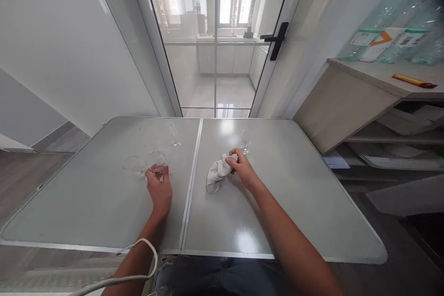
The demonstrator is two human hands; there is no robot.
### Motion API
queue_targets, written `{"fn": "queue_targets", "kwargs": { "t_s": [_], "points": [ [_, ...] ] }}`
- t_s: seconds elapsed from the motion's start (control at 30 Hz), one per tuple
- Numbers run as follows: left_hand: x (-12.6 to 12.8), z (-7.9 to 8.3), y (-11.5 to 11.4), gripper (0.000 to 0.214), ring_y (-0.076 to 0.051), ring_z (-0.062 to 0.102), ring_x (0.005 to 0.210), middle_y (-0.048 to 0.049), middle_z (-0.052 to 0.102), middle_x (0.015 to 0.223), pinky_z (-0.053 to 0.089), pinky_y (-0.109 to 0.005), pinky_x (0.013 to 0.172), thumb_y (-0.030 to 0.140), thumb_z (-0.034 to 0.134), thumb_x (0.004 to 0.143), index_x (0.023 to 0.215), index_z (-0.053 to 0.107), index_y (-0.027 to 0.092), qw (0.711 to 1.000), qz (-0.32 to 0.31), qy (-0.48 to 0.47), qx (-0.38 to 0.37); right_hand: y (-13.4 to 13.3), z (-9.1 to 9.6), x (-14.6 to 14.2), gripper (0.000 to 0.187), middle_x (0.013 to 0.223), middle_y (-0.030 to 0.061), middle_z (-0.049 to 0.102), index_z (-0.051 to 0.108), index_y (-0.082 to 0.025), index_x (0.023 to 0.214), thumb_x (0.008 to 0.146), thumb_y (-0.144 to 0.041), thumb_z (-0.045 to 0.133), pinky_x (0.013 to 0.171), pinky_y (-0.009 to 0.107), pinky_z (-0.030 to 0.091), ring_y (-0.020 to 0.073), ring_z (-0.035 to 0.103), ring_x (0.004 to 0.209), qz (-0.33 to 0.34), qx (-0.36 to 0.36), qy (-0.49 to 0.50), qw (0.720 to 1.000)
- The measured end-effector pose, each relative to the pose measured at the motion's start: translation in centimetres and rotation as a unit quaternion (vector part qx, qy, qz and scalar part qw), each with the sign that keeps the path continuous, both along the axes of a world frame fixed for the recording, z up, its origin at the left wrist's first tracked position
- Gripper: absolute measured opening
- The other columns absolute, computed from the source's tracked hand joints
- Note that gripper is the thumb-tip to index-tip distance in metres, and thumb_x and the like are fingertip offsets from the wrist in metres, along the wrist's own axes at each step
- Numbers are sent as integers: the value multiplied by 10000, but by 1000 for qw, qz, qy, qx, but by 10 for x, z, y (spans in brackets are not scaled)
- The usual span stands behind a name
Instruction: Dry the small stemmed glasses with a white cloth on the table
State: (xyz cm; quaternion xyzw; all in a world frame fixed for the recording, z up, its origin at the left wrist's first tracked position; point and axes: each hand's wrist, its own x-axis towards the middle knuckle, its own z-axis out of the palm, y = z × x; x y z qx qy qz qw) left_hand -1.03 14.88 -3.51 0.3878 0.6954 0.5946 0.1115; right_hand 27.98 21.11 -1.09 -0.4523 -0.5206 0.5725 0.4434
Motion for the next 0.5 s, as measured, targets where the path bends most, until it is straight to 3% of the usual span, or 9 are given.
{"fn": "queue_targets", "kwargs": {
  "t_s": [0.13, 0.2, 0.27, 0.37, 0.5],
  "points": [
    [21, 11, 8, 410, -199, 673, 988, -76, 664, 1094, 530, -373, 933, 481, 646, 926, 1211, 557, 202, 999, -40, -1, 32, 1, -5, 4, 451, 720, -74, 518, 538, -246, 1028, 707, -464, 767, 547, 230, 355, 133, 453, 634, 55, 23, -153, 986],
    [39, 21, 22, 381, -182, 669, 930, -63, 661, 1044, 536, -343, 891, 486, 608, 950, 1194, 571, 195, 995, -83, 6, 54, 1, -6, 7, 450, 695, -81, 500, 545, -230, 925, 629, -409, 833, 552, 226, 334, 125, 420, 640, 111, 36, -194, 974],
    [56, 30, 41, 376, -172, 659, 887, -48, 658, 1000, 534, -320, 856, 476, 617, 945, 1193, 578, 195, 987, -139, 30, 77, 2, -5, 10, 393, 642, -85, 415, 468, -220, 744, 673, -406, 807, 559, 230, 341, 113, 373, 624, 142, 52, -199, 968],
    [72, 31, 71, 365, -164, 631, 817, -32, 665, 928, 521, -305, 817, 470, 632, 932, 1168, 588, 195, 970, -209, 81, 91, 2, 2, 10, 458, 675, -61, 347, 322, -232, 669, 819, -466, 686, 596, 259, 457, 118, 387, 641, 114, 58, -83, 988],
    [76, 13, 91, 385, -168, 599, 760, -19, 670, 862, 501, -302, 786, 478, 685, 887, 1133, 586, 199, 959, -239, 118, 99, -1, 14, 8, 383, 864, -18, 477, 386, -246, 763, 828, -447, 706, 636, 315, 575, 153, 496, 762, -2, 63, 121, 991]
  ]
}}
